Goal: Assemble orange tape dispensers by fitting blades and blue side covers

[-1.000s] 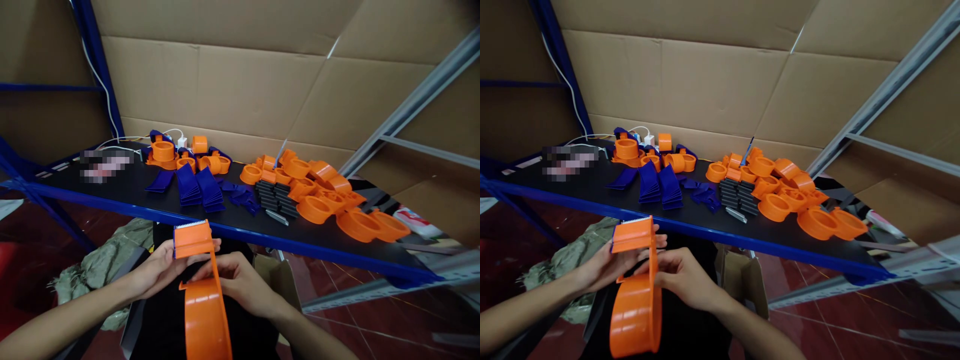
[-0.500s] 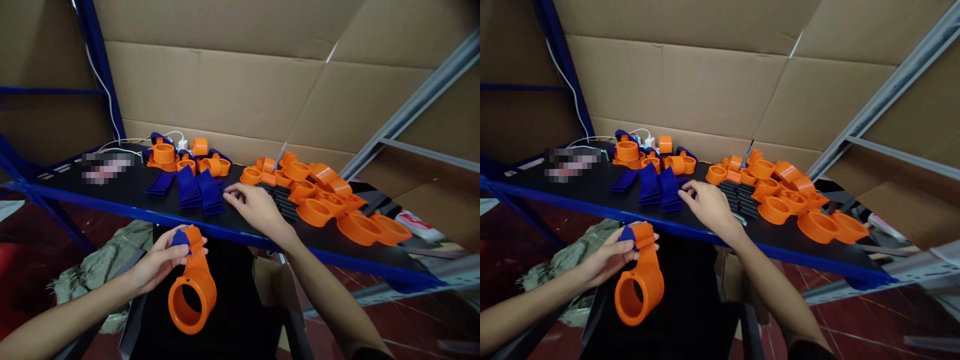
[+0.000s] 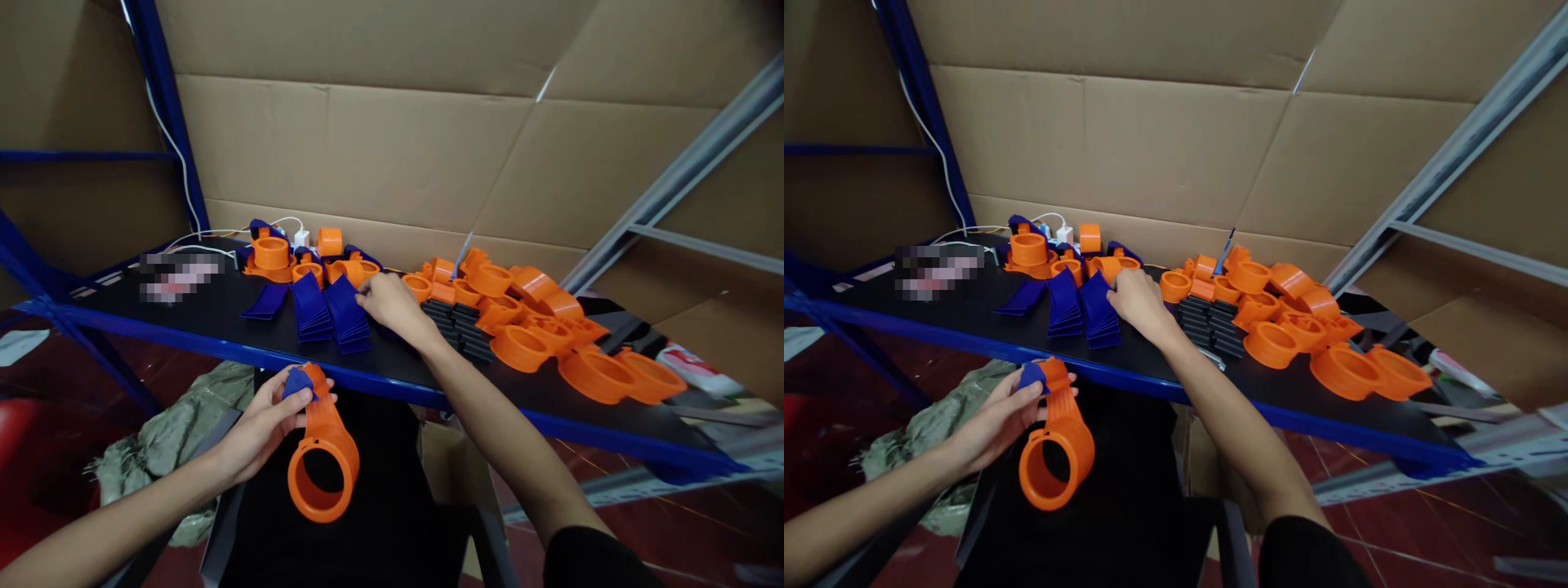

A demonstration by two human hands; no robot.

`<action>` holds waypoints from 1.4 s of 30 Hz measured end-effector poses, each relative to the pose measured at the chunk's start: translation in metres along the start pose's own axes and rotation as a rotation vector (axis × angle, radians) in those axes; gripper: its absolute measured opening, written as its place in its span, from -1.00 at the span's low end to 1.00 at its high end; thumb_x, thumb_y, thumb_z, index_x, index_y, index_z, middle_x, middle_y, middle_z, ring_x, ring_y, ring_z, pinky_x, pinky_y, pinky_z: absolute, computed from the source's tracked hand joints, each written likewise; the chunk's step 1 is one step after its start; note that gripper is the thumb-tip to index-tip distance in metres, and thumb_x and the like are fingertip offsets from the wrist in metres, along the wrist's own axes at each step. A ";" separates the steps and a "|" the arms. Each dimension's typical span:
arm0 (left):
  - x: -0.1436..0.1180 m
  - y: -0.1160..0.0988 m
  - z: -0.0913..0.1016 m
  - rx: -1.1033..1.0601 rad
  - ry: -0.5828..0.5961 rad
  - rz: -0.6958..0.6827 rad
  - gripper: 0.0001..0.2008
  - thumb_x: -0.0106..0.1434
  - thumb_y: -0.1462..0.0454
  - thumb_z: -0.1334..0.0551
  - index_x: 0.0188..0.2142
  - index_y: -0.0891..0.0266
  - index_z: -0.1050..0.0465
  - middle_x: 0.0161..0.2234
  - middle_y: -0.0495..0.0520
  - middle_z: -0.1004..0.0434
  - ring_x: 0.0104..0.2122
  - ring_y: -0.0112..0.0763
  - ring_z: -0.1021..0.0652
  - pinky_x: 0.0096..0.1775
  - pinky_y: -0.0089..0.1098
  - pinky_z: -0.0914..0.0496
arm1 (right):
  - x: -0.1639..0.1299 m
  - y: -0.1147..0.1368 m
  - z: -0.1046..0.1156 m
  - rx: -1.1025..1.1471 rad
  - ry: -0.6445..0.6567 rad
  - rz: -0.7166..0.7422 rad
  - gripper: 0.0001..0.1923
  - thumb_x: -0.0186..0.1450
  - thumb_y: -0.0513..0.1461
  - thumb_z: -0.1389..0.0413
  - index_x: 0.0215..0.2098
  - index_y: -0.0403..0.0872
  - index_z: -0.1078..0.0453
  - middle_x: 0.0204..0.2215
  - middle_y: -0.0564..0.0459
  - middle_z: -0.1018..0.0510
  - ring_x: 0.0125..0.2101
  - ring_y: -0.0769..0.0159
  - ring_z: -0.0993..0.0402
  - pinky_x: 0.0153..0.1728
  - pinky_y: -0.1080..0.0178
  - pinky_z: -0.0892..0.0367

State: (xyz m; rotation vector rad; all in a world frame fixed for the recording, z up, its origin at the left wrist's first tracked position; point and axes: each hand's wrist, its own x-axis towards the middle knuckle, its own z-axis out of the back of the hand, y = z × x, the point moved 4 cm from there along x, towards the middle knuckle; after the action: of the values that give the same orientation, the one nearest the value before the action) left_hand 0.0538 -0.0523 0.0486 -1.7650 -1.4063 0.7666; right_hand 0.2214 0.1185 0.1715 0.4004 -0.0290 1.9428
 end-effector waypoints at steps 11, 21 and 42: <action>-0.004 -0.003 0.003 0.012 -0.085 -0.175 -0.70 0.26 0.24 -0.36 -0.03 0.14 -0.41 -0.19 0.05 -0.48 -0.15 -0.30 -0.52 -0.10 -0.26 -0.50 | -0.145 0.044 0.006 0.357 -0.291 0.472 -0.84 0.28 -0.37 -0.08 -0.17 -0.07 -0.38 -0.03 -0.10 -0.58 -0.03 0.18 -0.53 0.00 0.14 -0.43; -0.010 -0.006 -0.008 0.107 -0.089 -0.167 -0.64 0.18 0.25 -0.42 -0.09 0.14 -0.37 -0.19 0.01 -0.46 -0.21 -0.35 -0.49 -0.13 -0.35 -0.41 | -0.177 0.046 -0.019 0.350 -0.192 0.407 -0.83 0.31 -0.41 -0.04 -0.25 -0.05 -0.40 0.10 -0.15 -0.53 0.01 0.09 -0.54 -0.01 0.00 -0.49; -0.038 -0.031 -0.029 0.636 0.307 -0.472 -0.28 -0.07 0.34 -0.54 0.08 0.04 -0.37 -0.04 0.16 -0.40 -0.01 -0.03 -0.46 0.05 -0.13 -0.34 | -0.174 0.040 -0.034 1.520 0.332 0.031 -0.69 0.04 -0.10 -0.44 -0.36 -0.08 -0.52 -0.38 0.12 -0.41 -0.36 0.39 -0.37 -0.30 0.31 -0.31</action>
State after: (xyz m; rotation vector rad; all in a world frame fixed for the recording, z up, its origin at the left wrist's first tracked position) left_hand 0.0524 -0.0909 0.0909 -0.9623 -1.1356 0.5664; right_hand 0.2361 -0.0456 0.0955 1.0063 1.7107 1.6895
